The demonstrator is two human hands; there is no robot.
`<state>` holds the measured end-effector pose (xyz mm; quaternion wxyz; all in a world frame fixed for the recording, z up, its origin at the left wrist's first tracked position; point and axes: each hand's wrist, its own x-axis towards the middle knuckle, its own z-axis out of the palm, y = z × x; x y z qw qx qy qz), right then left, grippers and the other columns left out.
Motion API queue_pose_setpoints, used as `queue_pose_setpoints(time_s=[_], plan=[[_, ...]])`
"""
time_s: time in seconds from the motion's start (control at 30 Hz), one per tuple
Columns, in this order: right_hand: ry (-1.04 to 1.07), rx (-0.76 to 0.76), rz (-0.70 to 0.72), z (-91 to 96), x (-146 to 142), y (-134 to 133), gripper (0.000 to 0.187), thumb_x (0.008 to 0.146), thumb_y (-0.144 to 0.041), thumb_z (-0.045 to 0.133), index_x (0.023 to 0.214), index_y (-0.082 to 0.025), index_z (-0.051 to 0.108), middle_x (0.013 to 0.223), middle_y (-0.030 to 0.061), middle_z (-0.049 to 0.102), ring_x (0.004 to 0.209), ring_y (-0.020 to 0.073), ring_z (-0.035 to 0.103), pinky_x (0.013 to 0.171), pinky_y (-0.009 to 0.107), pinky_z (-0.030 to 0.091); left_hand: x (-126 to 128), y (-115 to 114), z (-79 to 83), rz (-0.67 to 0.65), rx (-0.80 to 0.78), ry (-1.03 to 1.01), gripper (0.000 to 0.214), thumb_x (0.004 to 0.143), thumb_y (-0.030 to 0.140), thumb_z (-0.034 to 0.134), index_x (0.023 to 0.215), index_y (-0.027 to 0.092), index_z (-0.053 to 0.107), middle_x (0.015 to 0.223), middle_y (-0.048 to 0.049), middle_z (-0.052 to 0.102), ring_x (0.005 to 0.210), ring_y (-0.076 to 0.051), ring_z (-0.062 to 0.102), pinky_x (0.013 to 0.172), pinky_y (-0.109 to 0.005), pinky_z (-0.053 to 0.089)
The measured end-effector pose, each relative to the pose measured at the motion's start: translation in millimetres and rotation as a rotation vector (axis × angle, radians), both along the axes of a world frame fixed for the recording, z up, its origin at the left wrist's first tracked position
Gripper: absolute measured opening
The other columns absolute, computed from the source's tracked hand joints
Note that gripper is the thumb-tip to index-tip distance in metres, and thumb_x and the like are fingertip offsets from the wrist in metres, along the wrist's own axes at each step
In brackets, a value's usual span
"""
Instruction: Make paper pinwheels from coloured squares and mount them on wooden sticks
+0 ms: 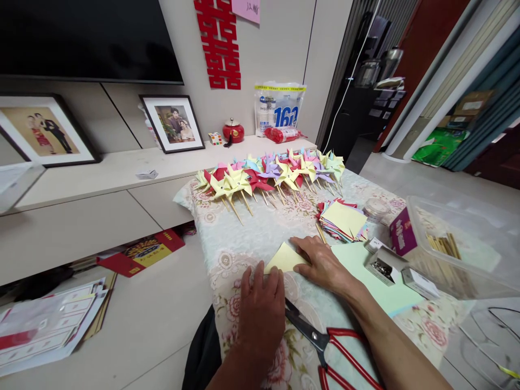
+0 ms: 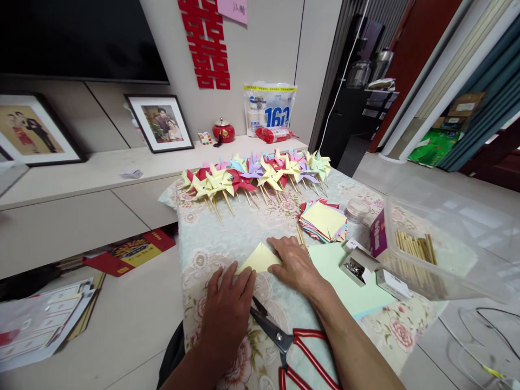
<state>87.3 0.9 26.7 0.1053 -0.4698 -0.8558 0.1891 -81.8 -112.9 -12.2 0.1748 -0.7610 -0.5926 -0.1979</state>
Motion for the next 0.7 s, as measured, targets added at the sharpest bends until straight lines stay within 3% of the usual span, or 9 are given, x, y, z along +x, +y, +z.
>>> queue_pose_setpoints(time_s=[0.17,0.33,0.5,0.6,0.7], plan=[[0.099,-0.011,-0.006,-0.6,-0.5,0.2,0.052,0.078,-0.022,0.069,0.129,-0.019,0.060,0.092,0.0046,0.066,0.088,0.0241,0.056,0.080,0.034,0.041,0.7,-0.2,-3.4,0.014,0.013,-0.032,0.031,0.087,0.007,0.057,0.114,0.016,0.070,0.120,-0.0082,0.072,0.119,-0.036,0.059,0.103,-0.055,0.039],[0.215,-0.108,-0.055,-5.3,1.3,1.5,0.059,0.073,-0.018,0.071,0.131,-0.018,0.060,0.082,0.0003,0.064,0.077,0.0197,0.056,0.071,0.030,0.042,-1.8,-1.1,-0.5,-0.012,0.047,-0.112,0.032,0.086,0.005,0.054,0.113,0.015,0.069,0.119,-0.0109,0.071,0.116,-0.036,0.059,0.096,-0.052,0.045],[0.489,-0.328,-0.107,-14.3,2.4,4.6,0.065,0.070,-0.017,0.071,0.134,-0.017,0.058,0.074,-0.0046,0.059,0.063,0.0136,0.052,0.061,0.026,0.040,-1.3,0.7,13.3,-0.088,0.124,-0.493,0.032,0.088,0.004,0.047,0.108,0.017,0.067,0.105,-0.0109,0.071,0.097,-0.024,0.065,0.083,-0.040,0.054],[0.618,-0.442,-0.126,-12.4,1.4,5.6,0.063,0.067,-0.019,0.069,0.129,-0.016,0.060,0.069,-0.0065,0.054,0.059,0.0124,0.049,0.058,0.025,0.038,3.5,2.1,20.0,-0.146,0.060,-0.779,0.029,0.087,0.004,0.046,0.101,0.018,0.067,0.097,-0.0078,0.070,0.092,-0.019,0.067,0.080,-0.031,0.056],[0.702,-0.456,-0.153,-5.7,1.2,5.9,0.052,0.066,-0.023,0.071,0.118,-0.017,0.066,0.065,-0.0078,0.049,0.057,0.0115,0.045,0.056,0.025,0.035,9.1,2.2,21.3,-0.166,-0.041,-0.989,0.025,0.086,0.008,0.048,0.094,0.020,0.068,0.092,-0.0053,0.071,0.087,-0.018,0.068,0.076,-0.029,0.056]])
